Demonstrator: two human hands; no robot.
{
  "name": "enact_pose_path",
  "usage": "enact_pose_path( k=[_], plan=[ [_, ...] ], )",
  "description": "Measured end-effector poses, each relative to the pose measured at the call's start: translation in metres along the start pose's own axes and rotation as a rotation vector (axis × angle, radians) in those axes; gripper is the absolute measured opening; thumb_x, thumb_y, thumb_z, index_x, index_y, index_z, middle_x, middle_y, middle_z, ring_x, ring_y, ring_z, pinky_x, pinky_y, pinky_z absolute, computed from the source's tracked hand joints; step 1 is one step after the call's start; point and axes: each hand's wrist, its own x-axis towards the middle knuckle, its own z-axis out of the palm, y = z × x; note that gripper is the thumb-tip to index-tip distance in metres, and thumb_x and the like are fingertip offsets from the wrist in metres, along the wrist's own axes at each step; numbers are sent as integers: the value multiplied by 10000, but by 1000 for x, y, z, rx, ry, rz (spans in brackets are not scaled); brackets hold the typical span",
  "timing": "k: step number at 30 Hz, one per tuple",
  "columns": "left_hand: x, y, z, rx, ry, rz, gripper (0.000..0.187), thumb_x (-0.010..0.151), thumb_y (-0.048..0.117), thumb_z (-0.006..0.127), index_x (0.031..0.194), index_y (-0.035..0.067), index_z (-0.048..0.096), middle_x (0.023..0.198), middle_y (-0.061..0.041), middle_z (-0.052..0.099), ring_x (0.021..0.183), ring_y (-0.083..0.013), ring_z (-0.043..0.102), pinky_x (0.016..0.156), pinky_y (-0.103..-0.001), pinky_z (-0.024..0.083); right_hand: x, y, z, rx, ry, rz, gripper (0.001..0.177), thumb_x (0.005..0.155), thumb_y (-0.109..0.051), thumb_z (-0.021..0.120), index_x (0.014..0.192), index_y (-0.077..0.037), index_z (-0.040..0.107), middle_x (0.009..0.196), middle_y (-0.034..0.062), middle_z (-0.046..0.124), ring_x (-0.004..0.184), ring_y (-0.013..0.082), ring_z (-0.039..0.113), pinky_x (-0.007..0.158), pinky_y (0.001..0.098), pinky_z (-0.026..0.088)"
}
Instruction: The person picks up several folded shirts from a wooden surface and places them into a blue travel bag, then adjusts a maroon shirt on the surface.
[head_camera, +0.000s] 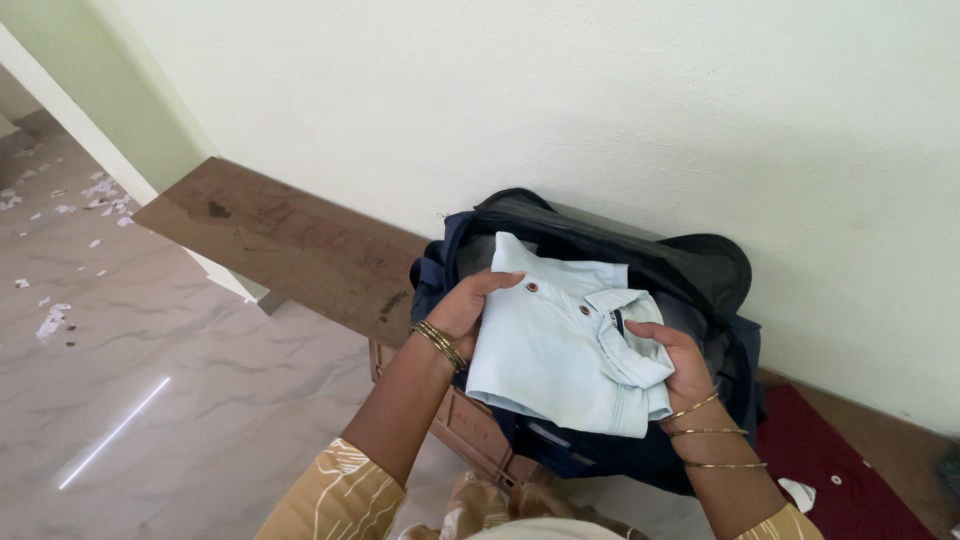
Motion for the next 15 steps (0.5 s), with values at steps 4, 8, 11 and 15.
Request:
enact_pose_path(
  k=[4, 8, 11, 15],
  plan=[
    [3, 8, 1, 42, 9, 22, 642, 802, 259, 731, 1367, 39, 521, 1199, -179, 672, 1071, -266, 697, 922, -417, 593, 20, -5, -9, -22, 20, 65, 365, 883, -52, 629, 1225, 74, 607, 1029, 198, 749, 864, 270, 769, 798, 387, 634],
    [7, 14, -1, 56, -18, 65, 631, 819, 267, 717, 1370, 20, 534, 1187, -164, 675, 1047, -254, 690, 904, -414, 589, 49, -9, -24, -31, -59, 131, 327, 887, -25, 642, 1189, 98, 622, 1017, 218, 748, 851, 281, 765, 786, 394, 626],
    [15, 16, -3, 105, -23, 90, 604, 839, 272, 711, 1357, 0, 558, 1175, -170, 684, 1030, -254, 691, 886, -399, 588, 64, -14, -31, -89, 2, 157, 270, 886, -2, 654, 1140, 90, 646, 1005, 206, 746, 846, 271, 761, 798, 395, 627],
    [28, 19, 0, 153, 47, 75, 573, 837, 285, 706, 1322, 10, 574, 1160, -155, 703, 1020, -238, 699, 873, -383, 592, 77, -21, -27, -189, 61, 205, 280, 830, 18, 650, 1105, 52, 696, 978, 175, 764, 844, 256, 762, 803, 397, 628]
  ],
)
